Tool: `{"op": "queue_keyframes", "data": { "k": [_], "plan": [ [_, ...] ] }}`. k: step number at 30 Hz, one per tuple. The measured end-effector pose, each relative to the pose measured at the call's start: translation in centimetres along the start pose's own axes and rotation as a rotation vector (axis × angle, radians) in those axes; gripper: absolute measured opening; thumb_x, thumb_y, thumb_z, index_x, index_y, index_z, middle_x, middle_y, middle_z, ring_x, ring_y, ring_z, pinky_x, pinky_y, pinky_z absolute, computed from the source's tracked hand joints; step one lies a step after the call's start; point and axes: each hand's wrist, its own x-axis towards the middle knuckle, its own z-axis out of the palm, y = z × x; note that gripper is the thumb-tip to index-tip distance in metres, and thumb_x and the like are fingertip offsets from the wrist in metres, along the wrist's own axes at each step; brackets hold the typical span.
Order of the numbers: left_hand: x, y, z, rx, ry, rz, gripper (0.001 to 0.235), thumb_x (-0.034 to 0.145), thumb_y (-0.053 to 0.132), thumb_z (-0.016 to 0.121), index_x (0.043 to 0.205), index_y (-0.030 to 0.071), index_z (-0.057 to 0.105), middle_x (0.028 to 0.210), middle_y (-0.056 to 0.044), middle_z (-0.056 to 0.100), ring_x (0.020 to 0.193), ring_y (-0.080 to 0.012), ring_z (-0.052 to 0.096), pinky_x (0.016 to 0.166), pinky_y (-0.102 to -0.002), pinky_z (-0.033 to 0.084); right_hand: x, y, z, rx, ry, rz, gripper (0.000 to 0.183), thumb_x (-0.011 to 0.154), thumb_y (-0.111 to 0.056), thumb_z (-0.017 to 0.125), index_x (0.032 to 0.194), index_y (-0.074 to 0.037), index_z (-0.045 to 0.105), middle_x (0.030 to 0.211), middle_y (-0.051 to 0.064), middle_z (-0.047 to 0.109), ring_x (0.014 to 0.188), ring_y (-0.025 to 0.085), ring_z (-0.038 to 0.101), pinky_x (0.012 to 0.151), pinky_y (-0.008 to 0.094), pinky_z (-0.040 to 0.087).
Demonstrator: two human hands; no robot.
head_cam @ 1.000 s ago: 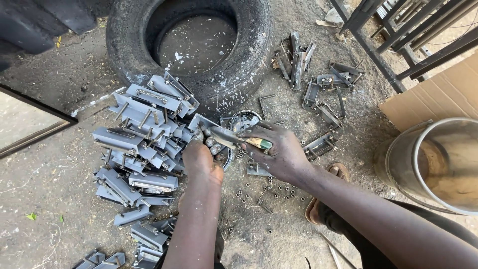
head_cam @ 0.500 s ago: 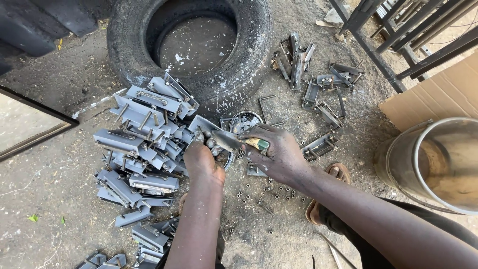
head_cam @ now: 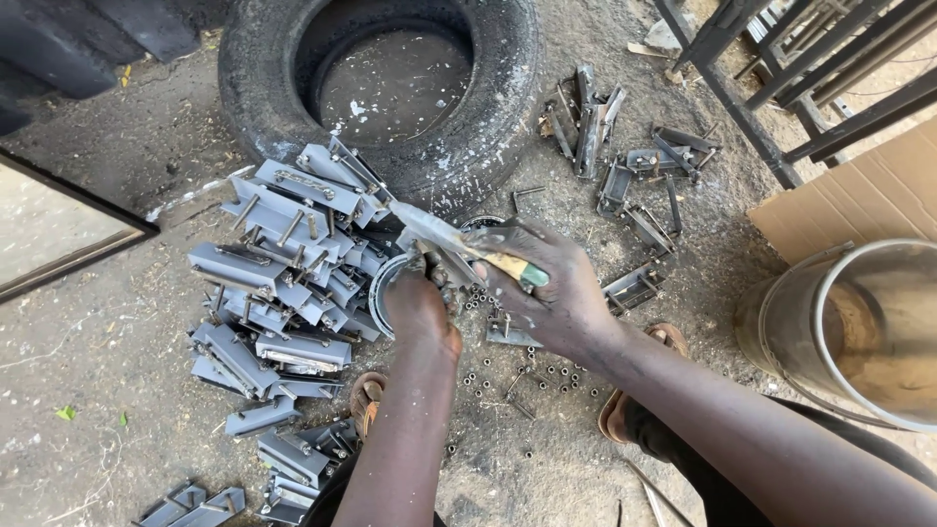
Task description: The person is painting small metal brackets or components using a paintbrush and grey paint.
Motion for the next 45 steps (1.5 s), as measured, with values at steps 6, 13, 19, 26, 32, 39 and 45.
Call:
{"op": "queue_keyframes", "data": {
  "k": [6,13,19,26,32,39,45],
  "plan": [
    [3.0,-2.6,-0.9,0.087,0.038,0.034,0.038,0.102,0.018,0.044,0.127,-0.01,0.052,0.11,-0.021,0.059,0.106,-0.0242,0.062,0.097,-0.046,0.044,-0.4,-0.5,-0.8,-0.082,-0.033,-0.029,0.015,0.084,-0.005,0.073,0.098,-0.001,0.075,0.093,0.025,0.072,0.089,0.042,0.073,0.079,0.053,0.059],
    [1.5,-2.5,-0.1,0.113,0.003,0.045,0.042,0.1,0.017,0.045,0.128,-0.013,0.054,0.114,-0.025,0.063,0.11,-0.0253,0.063,0.096,-0.049,0.044,1.5,-2.1,-0.9,-0.12,-0.01,-0.007,0.017,0.091,0.002,0.064,0.104,0.007,0.072,0.097,0.033,0.067,0.086,0.049,0.07,0.072,0.058,0.062],
    [-2.6,0.9,0.8,0.186,-0.044,-0.01,0.04,0.098,0.015,0.055,0.129,-0.011,0.059,0.115,-0.022,0.066,0.108,-0.0191,0.06,0.099,-0.046,0.046,1.5,1.3,-2.2,-0.115,-0.001,0.04,0.022,0.085,-0.005,0.073,0.107,-0.002,0.075,0.095,0.025,0.071,0.089,0.042,0.07,0.073,0.051,0.059],
    [-4.5,6.0,1.3,0.441,-0.189,-0.008,0.044,0.108,0.012,0.032,0.144,-0.01,0.045,0.14,-0.032,0.056,0.137,-0.0405,0.053,0.116,-0.057,0.036,3.6,-0.8,-5.3,0.156,0.198,0.261,0.018,0.103,-0.01,0.06,0.117,0.001,0.063,0.091,0.014,0.067,0.077,0.02,0.067,0.071,0.029,0.057],
    [1.8,4.6,-2.5,0.228,-0.389,0.072,0.035,0.112,0.013,0.035,0.134,-0.009,0.051,0.121,-0.023,0.058,0.112,-0.0315,0.057,0.103,-0.048,0.043,3.5,1.8,-6.4,0.422,0.383,0.373,0.016,0.1,-0.017,0.065,0.102,-0.001,0.065,0.07,0.009,0.064,0.061,0.015,0.066,0.055,0.025,0.056],
    [0.1,7.2,-0.6,-0.073,-0.712,0.001,0.024,0.112,0.023,0.037,0.104,0.01,0.054,0.086,0.002,0.042,0.079,-0.0098,0.046,0.069,-0.02,0.041,1.7,3.4,-3.4,0.864,0.387,0.876,0.023,0.104,-0.015,0.052,0.119,0.002,0.058,0.09,0.018,0.064,0.069,0.025,0.066,0.053,0.033,0.058],
    [3.7,6.5,-2.8,0.011,-0.574,0.081,0.024,0.109,0.02,0.045,0.12,0.006,0.062,0.102,-0.004,0.059,0.093,-0.0151,0.058,0.08,-0.026,0.048,-1.9,10.5,-2.4,0.381,0.29,0.885,0.021,0.099,-0.02,0.063,0.108,-0.001,0.067,0.075,0.012,0.066,0.065,0.019,0.065,0.052,0.025,0.052]
  ]
}}
